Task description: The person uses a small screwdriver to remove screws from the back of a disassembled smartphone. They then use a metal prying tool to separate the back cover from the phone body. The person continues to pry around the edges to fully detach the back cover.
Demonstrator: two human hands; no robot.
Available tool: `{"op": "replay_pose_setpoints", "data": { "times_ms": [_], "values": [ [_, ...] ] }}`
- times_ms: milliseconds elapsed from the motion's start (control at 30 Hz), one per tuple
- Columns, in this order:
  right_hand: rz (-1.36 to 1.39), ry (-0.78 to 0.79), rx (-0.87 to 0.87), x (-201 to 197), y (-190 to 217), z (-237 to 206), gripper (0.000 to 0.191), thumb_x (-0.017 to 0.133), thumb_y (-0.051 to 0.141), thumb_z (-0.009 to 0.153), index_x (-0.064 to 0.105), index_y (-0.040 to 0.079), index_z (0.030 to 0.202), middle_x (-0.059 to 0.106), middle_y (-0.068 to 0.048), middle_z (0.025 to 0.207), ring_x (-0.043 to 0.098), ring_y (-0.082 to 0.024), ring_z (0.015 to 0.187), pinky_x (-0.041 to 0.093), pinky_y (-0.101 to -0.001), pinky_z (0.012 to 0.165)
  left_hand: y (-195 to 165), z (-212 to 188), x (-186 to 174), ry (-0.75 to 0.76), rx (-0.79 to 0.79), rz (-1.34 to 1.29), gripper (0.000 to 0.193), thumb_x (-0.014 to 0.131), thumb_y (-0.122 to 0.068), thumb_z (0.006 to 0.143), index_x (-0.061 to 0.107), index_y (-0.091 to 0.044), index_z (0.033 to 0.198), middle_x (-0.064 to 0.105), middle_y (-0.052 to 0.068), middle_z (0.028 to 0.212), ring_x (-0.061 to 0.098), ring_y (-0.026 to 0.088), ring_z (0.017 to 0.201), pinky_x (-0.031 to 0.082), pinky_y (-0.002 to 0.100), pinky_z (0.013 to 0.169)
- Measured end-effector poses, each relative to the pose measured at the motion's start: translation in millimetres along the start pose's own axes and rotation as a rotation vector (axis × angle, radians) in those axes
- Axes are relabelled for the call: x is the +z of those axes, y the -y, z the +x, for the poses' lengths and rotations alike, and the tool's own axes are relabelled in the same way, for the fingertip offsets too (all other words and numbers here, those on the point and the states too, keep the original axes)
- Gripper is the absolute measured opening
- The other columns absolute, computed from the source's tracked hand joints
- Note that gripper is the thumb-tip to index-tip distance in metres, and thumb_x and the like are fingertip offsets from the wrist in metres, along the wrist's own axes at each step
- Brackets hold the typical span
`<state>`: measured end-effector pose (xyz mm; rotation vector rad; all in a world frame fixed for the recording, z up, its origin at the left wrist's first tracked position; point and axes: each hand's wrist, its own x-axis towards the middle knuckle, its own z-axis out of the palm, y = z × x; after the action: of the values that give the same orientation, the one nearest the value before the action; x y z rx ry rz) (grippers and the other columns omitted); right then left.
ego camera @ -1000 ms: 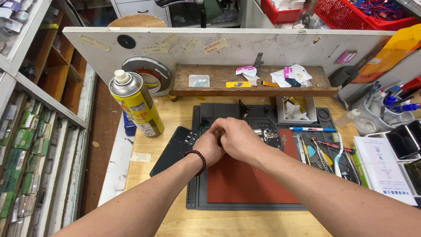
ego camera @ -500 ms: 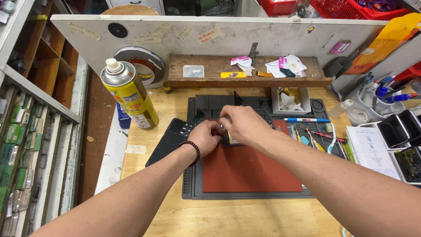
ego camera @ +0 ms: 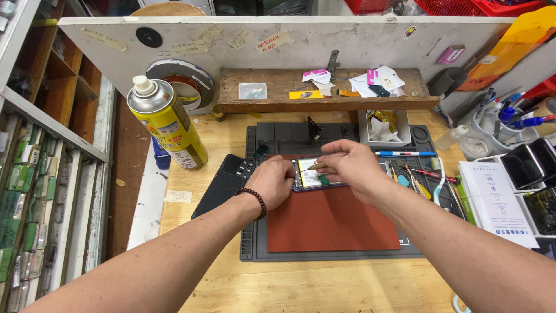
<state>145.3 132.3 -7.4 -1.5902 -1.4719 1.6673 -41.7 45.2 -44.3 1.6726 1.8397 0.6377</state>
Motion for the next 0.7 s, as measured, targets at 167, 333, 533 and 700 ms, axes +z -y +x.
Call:
{"op": "replay_pose_setpoints", "data": {
  "times_ms": [167, 333, 533, 700],
  "values": [
    [0.328, 0.009, 0.069, -17.1, -21.5, -2.1, 0.034, 0.061, 0.005, 0.095, 0.055, 0.002, 0.128, 0.071, -0.015, 0.116, 0.072, -0.028, 0.107, 0.058, -0.0406, 0.094, -10.0, 0.0, -2.2, 0.024, 0.092, 0.153, 0.024, 0.057, 0.002, 0.089, 0.075, -0.008, 0.101, 0.069, 0.011, 0.109, 0.067, 0.035, 0.102, 0.054, 0.046, 0.089],
    [0.465, 0.001, 0.09, -24.5, -35.4, 4.2, 0.032, 0.058, 0.006, 0.096, 0.055, 0.002, 0.127, 0.07, -0.017, 0.117, 0.071, -0.029, 0.107, 0.057, -0.0423, 0.095, -8.3, 0.6, -3.3, 0.081, 0.351, 0.401, 0.017, 0.061, 0.004, 0.083, 0.07, -0.002, 0.096, 0.068, 0.014, 0.107, 0.065, 0.033, 0.107, 0.055, 0.044, 0.088],
    [0.568, 0.009, 0.112, -26.0, -43.5, 10.7, 0.029, 0.057, 0.003, 0.096, 0.056, 0.001, 0.125, 0.07, -0.018, 0.116, 0.071, -0.032, 0.108, 0.057, -0.0444, 0.096, -11.5, 2.9, 5.5, 0.125, 0.354, 0.49, 0.017, 0.063, 0.006, 0.08, 0.067, -0.001, 0.095, 0.066, 0.018, 0.107, 0.064, 0.034, 0.108, 0.056, 0.044, 0.088],
    [0.597, 0.023, 0.126, -26.8, -47.8, 14.2, 0.025, 0.056, 0.005, 0.097, 0.057, 0.002, 0.122, 0.069, -0.018, 0.117, 0.071, -0.032, 0.109, 0.056, -0.0453, 0.097, -11.8, 6.9, 7.1, 0.1, 0.282, 0.416, 0.023, 0.066, 0.009, 0.075, 0.066, -0.001, 0.095, 0.065, 0.02, 0.111, 0.065, 0.038, 0.106, 0.056, 0.046, 0.088]
  ]
}}
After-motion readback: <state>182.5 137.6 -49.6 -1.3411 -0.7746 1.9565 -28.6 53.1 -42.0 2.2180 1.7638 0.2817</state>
